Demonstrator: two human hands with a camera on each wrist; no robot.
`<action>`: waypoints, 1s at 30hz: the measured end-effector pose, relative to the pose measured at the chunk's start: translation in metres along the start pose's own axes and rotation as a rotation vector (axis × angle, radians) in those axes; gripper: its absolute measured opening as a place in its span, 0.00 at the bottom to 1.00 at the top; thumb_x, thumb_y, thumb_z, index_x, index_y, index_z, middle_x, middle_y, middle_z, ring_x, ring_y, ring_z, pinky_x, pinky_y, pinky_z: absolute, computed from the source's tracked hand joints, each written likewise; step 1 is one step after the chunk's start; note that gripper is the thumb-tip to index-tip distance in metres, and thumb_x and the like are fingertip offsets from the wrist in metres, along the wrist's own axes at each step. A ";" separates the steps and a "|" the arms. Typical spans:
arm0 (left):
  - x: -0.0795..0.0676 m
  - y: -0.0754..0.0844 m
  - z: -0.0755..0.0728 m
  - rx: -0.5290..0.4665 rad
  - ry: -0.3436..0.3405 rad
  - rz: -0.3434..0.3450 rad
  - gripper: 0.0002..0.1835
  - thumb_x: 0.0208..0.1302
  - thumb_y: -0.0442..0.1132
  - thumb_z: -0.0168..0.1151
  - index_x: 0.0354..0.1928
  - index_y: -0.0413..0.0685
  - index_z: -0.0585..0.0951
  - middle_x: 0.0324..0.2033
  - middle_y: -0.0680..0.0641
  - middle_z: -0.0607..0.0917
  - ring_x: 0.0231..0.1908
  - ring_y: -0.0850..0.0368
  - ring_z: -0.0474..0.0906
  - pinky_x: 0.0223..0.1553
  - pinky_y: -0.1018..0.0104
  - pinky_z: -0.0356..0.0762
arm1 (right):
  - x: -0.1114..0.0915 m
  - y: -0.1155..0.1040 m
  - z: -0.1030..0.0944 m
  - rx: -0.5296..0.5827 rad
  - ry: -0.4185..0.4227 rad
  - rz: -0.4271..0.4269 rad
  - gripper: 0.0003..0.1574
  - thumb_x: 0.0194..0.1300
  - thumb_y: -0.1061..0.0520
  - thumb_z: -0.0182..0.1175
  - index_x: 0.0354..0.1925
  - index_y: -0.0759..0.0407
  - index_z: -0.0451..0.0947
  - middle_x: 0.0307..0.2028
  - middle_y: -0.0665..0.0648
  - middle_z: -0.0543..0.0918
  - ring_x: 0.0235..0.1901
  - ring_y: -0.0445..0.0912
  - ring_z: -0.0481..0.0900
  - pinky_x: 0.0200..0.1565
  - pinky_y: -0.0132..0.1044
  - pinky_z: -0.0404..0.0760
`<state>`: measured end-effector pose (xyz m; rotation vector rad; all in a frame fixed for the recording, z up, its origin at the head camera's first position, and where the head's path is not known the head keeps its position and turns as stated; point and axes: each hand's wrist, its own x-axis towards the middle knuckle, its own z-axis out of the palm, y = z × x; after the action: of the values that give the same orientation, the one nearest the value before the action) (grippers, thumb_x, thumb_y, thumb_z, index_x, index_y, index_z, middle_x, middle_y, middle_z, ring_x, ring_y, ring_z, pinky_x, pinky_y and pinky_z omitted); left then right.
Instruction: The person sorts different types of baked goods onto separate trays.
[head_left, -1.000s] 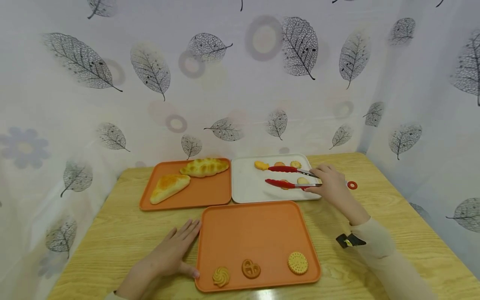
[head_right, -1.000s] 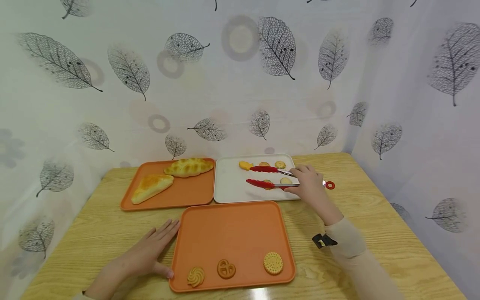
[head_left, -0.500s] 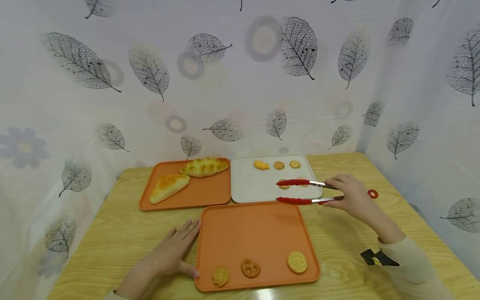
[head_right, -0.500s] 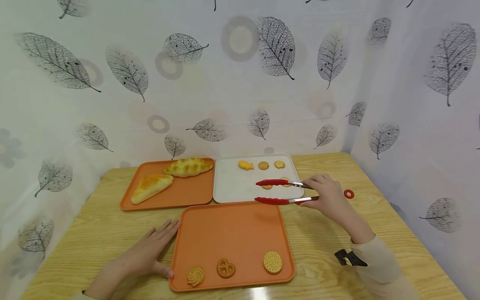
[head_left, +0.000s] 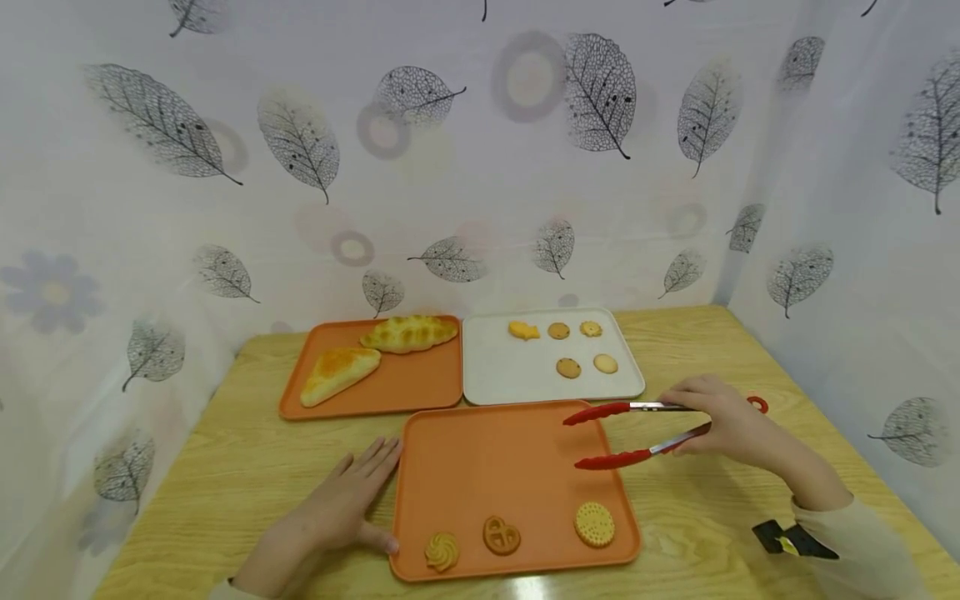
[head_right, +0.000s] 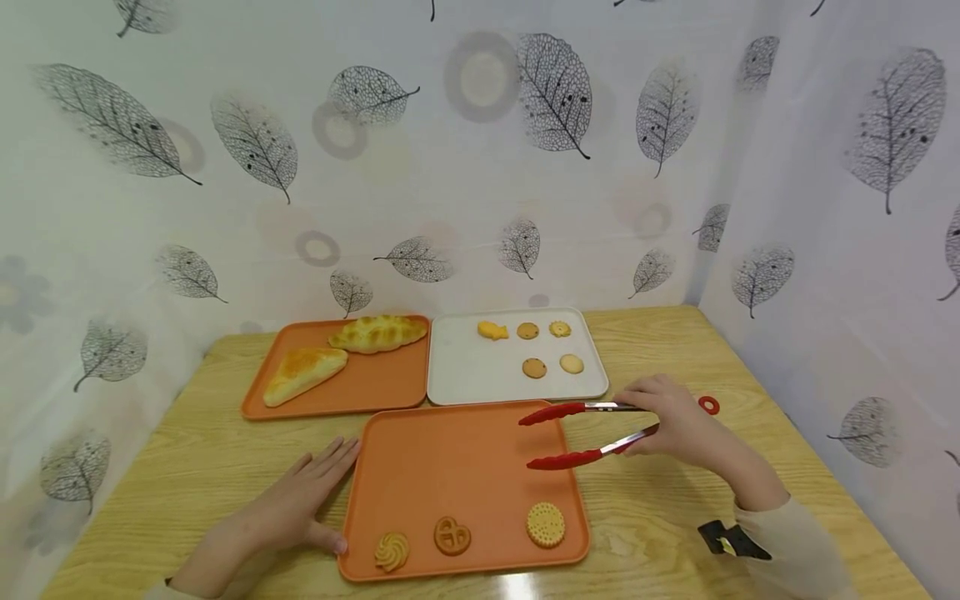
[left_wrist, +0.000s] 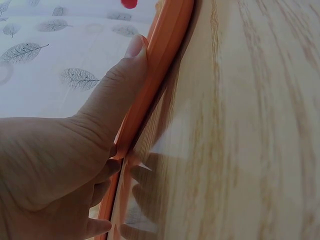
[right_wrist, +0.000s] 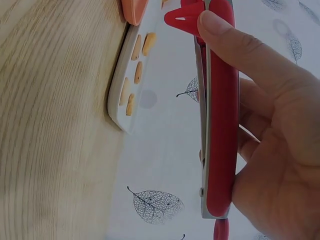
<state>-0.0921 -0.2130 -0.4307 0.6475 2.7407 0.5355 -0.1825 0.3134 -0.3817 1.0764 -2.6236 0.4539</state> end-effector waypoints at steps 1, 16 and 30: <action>0.000 0.000 0.000 0.002 0.000 0.000 0.71 0.38 0.76 0.63 0.77 0.39 0.48 0.76 0.36 0.51 0.75 0.35 0.45 0.67 0.27 0.49 | -0.001 -0.001 -0.001 0.003 -0.010 -0.008 0.41 0.29 0.50 0.83 0.48 0.56 0.83 0.43 0.49 0.82 0.43 0.43 0.73 0.40 0.40 0.74; 0.001 -0.002 -0.001 0.007 -0.012 0.001 0.70 0.38 0.76 0.62 0.77 0.40 0.47 0.76 0.36 0.50 0.76 0.36 0.44 0.67 0.28 0.49 | -0.021 -0.009 -0.003 0.031 -0.091 -0.107 0.40 0.31 0.39 0.80 0.45 0.50 0.84 0.42 0.45 0.82 0.43 0.40 0.73 0.38 0.39 0.76; 0.001 -0.001 -0.002 -0.002 -0.018 -0.018 0.71 0.37 0.77 0.63 0.77 0.41 0.47 0.77 0.38 0.49 0.76 0.37 0.43 0.68 0.28 0.48 | -0.024 -0.014 0.004 0.045 -0.127 -0.183 0.37 0.31 0.38 0.81 0.42 0.47 0.83 0.39 0.43 0.82 0.40 0.40 0.73 0.35 0.36 0.75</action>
<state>-0.0941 -0.2137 -0.4293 0.6243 2.7258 0.5255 -0.1569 0.3178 -0.3919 1.3877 -2.6007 0.4192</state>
